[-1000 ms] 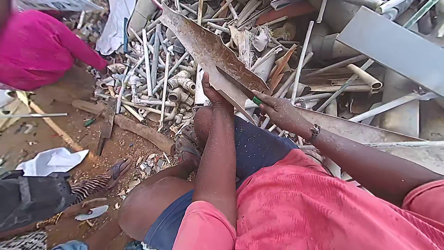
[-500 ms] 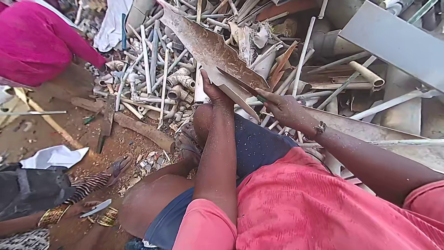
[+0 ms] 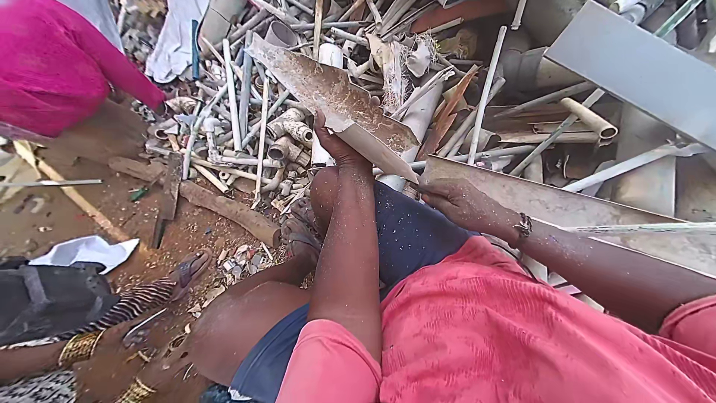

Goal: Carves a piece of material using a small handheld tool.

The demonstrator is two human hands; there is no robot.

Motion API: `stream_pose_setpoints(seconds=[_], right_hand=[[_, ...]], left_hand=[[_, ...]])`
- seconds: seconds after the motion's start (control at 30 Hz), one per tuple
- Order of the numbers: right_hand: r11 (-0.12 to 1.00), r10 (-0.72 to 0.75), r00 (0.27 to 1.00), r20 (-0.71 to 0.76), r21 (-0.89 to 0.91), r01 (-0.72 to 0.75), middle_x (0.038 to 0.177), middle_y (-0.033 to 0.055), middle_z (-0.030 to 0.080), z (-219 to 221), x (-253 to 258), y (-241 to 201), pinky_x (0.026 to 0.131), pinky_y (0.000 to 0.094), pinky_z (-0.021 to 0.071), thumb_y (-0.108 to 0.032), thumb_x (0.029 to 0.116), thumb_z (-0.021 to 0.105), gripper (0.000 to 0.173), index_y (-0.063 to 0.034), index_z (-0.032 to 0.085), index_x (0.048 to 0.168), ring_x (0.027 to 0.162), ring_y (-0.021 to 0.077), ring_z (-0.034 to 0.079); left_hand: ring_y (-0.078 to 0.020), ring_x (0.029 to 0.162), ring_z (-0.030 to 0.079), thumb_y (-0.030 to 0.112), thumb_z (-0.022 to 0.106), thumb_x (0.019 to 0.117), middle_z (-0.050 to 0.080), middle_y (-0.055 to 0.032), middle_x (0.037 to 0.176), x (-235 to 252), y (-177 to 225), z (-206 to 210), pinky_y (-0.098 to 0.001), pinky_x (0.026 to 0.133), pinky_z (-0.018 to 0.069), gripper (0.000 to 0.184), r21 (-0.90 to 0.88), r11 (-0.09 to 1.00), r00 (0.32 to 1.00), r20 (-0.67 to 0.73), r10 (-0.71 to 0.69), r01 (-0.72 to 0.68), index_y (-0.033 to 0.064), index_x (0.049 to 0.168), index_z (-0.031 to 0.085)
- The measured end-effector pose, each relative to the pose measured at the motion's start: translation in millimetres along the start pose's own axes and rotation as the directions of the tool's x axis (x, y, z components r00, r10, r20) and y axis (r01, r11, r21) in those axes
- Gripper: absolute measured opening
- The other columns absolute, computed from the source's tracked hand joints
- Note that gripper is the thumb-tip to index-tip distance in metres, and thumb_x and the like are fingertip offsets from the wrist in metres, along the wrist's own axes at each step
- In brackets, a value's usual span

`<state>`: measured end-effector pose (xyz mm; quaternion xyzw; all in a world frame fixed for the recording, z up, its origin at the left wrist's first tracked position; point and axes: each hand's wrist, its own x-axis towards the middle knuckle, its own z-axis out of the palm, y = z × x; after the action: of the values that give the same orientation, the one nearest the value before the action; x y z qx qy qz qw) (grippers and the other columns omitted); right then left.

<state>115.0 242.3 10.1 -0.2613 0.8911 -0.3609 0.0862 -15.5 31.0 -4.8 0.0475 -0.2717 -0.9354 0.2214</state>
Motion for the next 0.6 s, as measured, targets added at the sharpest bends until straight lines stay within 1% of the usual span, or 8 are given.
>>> stream_pose_setpoints(seconds=[0.07, 0.13, 0.2, 0.27, 0.37, 0.47, 0.53, 0.6], right_hand=[[0.990, 0.018, 0.999, -0.047, -0.140, -0.025, 0.095, 0.0105, 0.072, -5, 3, 5, 0.071, 0.0472, 0.0559, -0.017, 0.1069, 0.048, 0.047, -0.0236, 0.052, 0.153, 0.079, 0.0257, 0.069], [0.973, 0.073, 0.991, -0.113, -0.210, -0.095, 0.099, 0.0150, 0.072, -8, 12, 5, 0.072, 0.0533, 0.0555, -0.015, 0.1067, 0.049, 0.050, -0.0235, 0.048, 0.156, 0.083, 0.0331, 0.069], [0.994, 0.047, 0.995, -0.083, -0.096, -0.055, 0.100, 0.0126, 0.072, -1, 18, 3, 0.078, 0.0473, 0.0556, -0.017, 0.1080, 0.048, 0.048, -0.0222, 0.049, 0.155, 0.087, 0.0270, 0.069], [1.000, 0.013, 1.000, -0.018, 0.001, -0.013, 0.097, 0.0084, 0.071, 8, 16, 1, 0.080, 0.0407, 0.0542, -0.019, 0.1076, 0.047, 0.046, -0.0229, 0.053, 0.153, 0.087, 0.0202, 0.066], [0.974, 0.102, 0.993, -0.064, -0.197, -0.113, 0.095, 0.0145, 0.068, 4, 26, 6, 0.073, 0.0530, 0.0552, -0.020, 0.1083, 0.047, 0.051, -0.0316, 0.044, 0.158, 0.086, 0.0332, 0.067], [0.993, 0.066, 0.997, -0.033, -0.092, -0.069, 0.105, 0.0150, 0.072, 5, 30, 2, 0.085, 0.0495, 0.0549, -0.015, 0.1075, 0.047, 0.049, -0.0230, 0.048, 0.156, 0.096, 0.0304, 0.069], [0.991, 0.074, 0.996, -0.042, -0.107, -0.078, 0.098, 0.0136, 0.070, 6, 34, 2, 0.078, 0.0491, 0.0543, -0.017, 0.1072, 0.047, 0.049, -0.0257, 0.049, 0.155, 0.089, 0.0295, 0.068], [0.986, 0.071, 0.990, -0.123, -0.140, -0.088, 0.094, 0.0140, 0.068, 4, 43, 6, 0.072, 0.0496, 0.0543, -0.019, 0.1081, 0.049, 0.047, -0.0246, 0.050, 0.154, 0.083, 0.0304, 0.067]], left_hand=[[-0.0179, 0.108, 0.066, 0.035, 0.028, 0.1080, 0.065, -0.0087, 0.112, 4, 0, -4, -0.0438, 0.093, 0.0564, 0.038, -0.045, 0.999, 1.000, 0.006, -0.004, 0.004, 0.0108, 0.125, 0.051], [-0.0150, 0.101, 0.068, 0.031, 0.027, 0.1074, 0.066, -0.0062, 0.104, -4, -3, 4, -0.0404, 0.088, 0.0582, 0.033, -0.035, 0.999, 0.999, 0.033, -0.020, 0.021, 0.0117, 0.118, 0.052], [-0.0120, 0.098, 0.068, 0.028, 0.026, 0.1081, 0.067, -0.0038, 0.102, -12, -2, 7, -0.0363, 0.087, 0.0590, 0.033, 0.020, 0.999, 0.998, 0.048, -0.033, 0.032, 0.0126, 0.117, 0.053], [-0.0144, 0.100, 0.068, 0.032, 0.027, 0.1076, 0.068, -0.0054, 0.104, -11, 3, 4, -0.0390, 0.087, 0.0587, 0.035, -0.018, 0.998, 0.998, 0.029, -0.054, 0.054, 0.0124, 0.119, 0.053], [-0.0178, 0.103, 0.067, 0.036, 0.025, 0.1068, 0.066, -0.0083, 0.108, -6, 5, 4, -0.0423, 0.089, 0.0580, 0.038, -0.065, 0.996, 0.998, 0.006, -0.063, 0.063, 0.0116, 0.123, 0.050], [-0.0198, 0.110, 0.066, 0.041, 0.030, 0.1055, 0.065, -0.0086, 0.115, -8, 3, 4, -0.0447, 0.093, 0.0563, 0.042, -0.050, 0.988, 0.989, 0.011, -0.144, 0.145, 0.0122, 0.127, 0.051], [-0.0216, 0.115, 0.063, 0.045, 0.032, 0.1037, 0.064, -0.0094, 0.122, -8, 4, 3, -0.0480, 0.097, 0.0542, 0.047, -0.050, 0.979, 0.980, -0.005, -0.198, 0.197, 0.0136, 0.133, 0.050], [-0.0291, 0.108, 0.067, 0.049, 0.032, 0.1011, 0.066, -0.0155, 0.116, -8, 2, 3, -0.0527, 0.090, 0.0568, 0.051, -0.054, 0.971, 0.972, 0.041, -0.231, 0.233, 0.0115, 0.130, 0.051]])
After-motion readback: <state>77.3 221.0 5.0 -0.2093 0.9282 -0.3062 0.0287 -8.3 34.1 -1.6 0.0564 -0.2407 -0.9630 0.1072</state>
